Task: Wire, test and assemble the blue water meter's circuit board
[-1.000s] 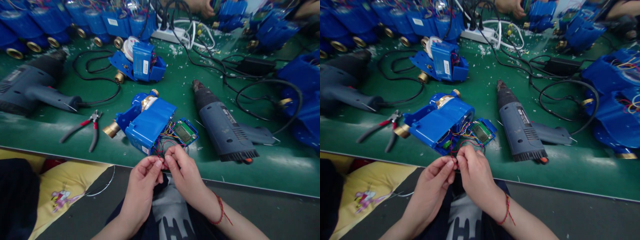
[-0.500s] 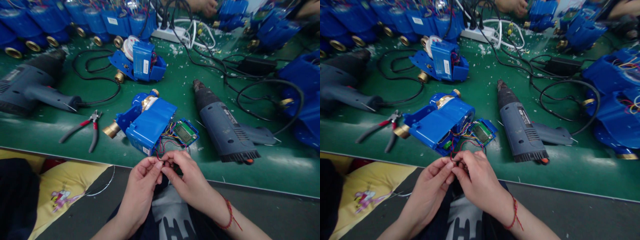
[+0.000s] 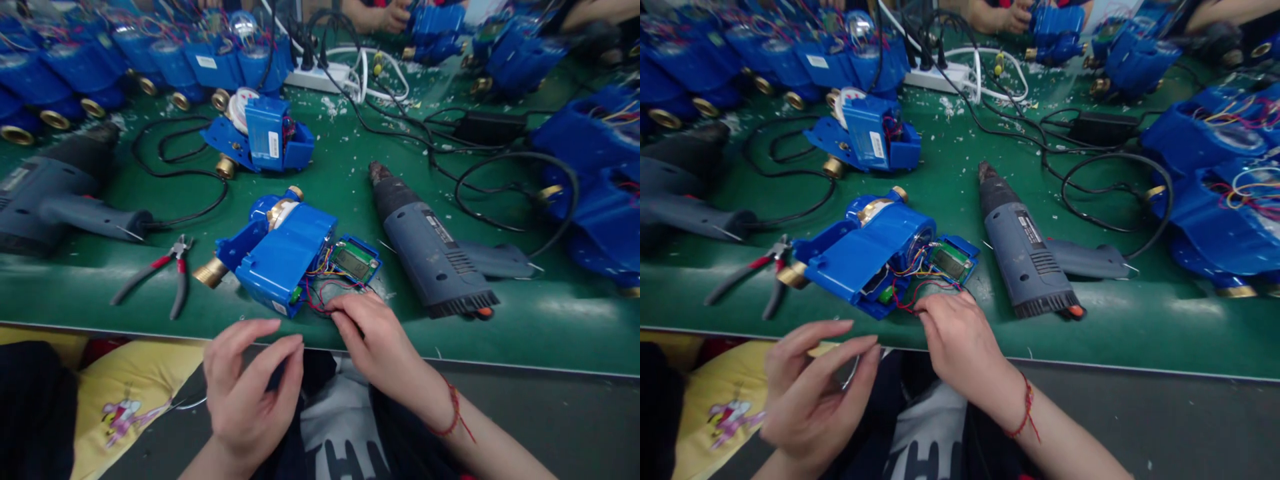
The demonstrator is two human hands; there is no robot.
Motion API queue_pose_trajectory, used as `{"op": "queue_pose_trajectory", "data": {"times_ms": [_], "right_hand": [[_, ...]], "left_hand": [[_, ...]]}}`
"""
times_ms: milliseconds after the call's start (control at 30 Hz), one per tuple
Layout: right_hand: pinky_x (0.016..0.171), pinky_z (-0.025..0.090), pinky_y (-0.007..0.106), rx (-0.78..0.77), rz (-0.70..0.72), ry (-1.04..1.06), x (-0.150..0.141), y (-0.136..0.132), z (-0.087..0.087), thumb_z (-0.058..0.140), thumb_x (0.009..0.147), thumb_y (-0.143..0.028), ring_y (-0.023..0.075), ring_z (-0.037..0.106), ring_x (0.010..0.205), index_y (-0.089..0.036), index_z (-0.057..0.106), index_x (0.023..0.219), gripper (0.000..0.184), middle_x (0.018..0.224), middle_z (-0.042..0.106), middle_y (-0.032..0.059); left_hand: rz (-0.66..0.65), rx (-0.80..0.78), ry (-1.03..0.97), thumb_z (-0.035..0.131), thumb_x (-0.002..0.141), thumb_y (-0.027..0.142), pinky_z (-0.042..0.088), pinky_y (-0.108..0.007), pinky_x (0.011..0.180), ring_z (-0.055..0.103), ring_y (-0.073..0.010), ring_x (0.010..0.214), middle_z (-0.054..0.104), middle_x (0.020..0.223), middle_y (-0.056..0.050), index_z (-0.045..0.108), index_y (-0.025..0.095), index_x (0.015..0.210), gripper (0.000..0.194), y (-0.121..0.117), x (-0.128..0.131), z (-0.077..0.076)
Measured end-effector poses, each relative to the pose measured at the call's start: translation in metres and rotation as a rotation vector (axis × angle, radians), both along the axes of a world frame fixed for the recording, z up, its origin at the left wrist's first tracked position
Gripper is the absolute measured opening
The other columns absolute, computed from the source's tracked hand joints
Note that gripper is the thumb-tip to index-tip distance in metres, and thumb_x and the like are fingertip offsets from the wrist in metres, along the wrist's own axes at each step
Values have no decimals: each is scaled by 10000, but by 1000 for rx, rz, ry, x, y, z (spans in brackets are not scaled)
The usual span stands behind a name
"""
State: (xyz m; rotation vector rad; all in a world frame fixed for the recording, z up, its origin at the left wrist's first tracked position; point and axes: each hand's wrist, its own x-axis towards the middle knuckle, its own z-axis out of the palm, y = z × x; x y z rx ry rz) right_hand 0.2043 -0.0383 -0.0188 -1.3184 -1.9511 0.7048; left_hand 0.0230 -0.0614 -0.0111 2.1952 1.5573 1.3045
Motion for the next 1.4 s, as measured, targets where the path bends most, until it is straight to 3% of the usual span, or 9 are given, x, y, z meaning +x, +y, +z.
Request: {"op": "queue_pose_trajectory", "data": {"times_ms": [167,300,400,667,933,1000,1167,1300,1400], "right_hand": [[730,336,302,27,-45,82,-4,4,-6,574,888,-118,123,569,678,-173,616,851,79,748,658,-23],[776,357,301,46,81,65,4,9,-7,537,919,-140,131,582,784,-169,601,881,80,838,665,-1],[779,369,332,97,129,-118,14,11,-4,513,937,-164,160,593,791,-156,606,870,114,832,669,26],[944,382,408,280,-21,-454,17,27,-11,431,901,-29,243,604,1086,-58,614,1068,249,1187,651,165],[1113,216,462,116,26,-277,16,17,-1,478,804,-54,237,431,1285,-129,496,1294,496,1354,544,91],[1064,255,472,156,-29,-205,13,4,1,487,792,-70,256,421,1260,-141,512,1253,466,1328,548,95],[878,299,421,326,-148,-271,-6,-10,-6,522,917,-161,225,501,980,-173,602,981,103,1027,637,63],[827,263,416,296,-196,-299,-16,-7,-8,530,942,-187,209,491,934,-183,593,967,69,995,639,31],[774,252,414,263,-217,-301,-19,-6,-6,526,944,-184,204,479,885,-183,584,933,60,932,631,21]], "left_hand": [[-15,173,459,735,765,146,206,-447,1076,354,-285,1323,506,1375,-50,697,305,995,282,23,12,7],[4,245,560,698,812,171,23,-443,1137,203,-236,1434,578,1340,-14,704,291,882,140,32,22,-1],[10,222,560,674,830,162,-22,-464,1146,145,-225,1464,610,1305,-20,700,286,860,129,32,18,-5],[-152,325,488,758,704,42,56,-453,1155,112,-252,1471,192,1597,89,738,318,881,328,43,-5,-11],[-122,325,503,764,723,95,97,-518,1134,110,-276,1469,307,1562,44,740,333,879,285,45,5,-17],[-131,317,511,762,730,96,85,-500,1142,91,-268,1472,275,1575,40,736,322,891,279,45,5,-16],[-138,297,464,728,746,56,87,-476,1147,106,-269,1469,235,1587,61,728,296,900,284,45,5,-16],[-164,306,435,714,713,-13,103,-486,1138,123,-273,1464,217,1593,48,715,298,950,391,46,5,-16],[-171,305,413,730,722,26,137,-489,1125,137,-263,1455,327,1547,8,708,301,943,353,48,7,-14]]}}
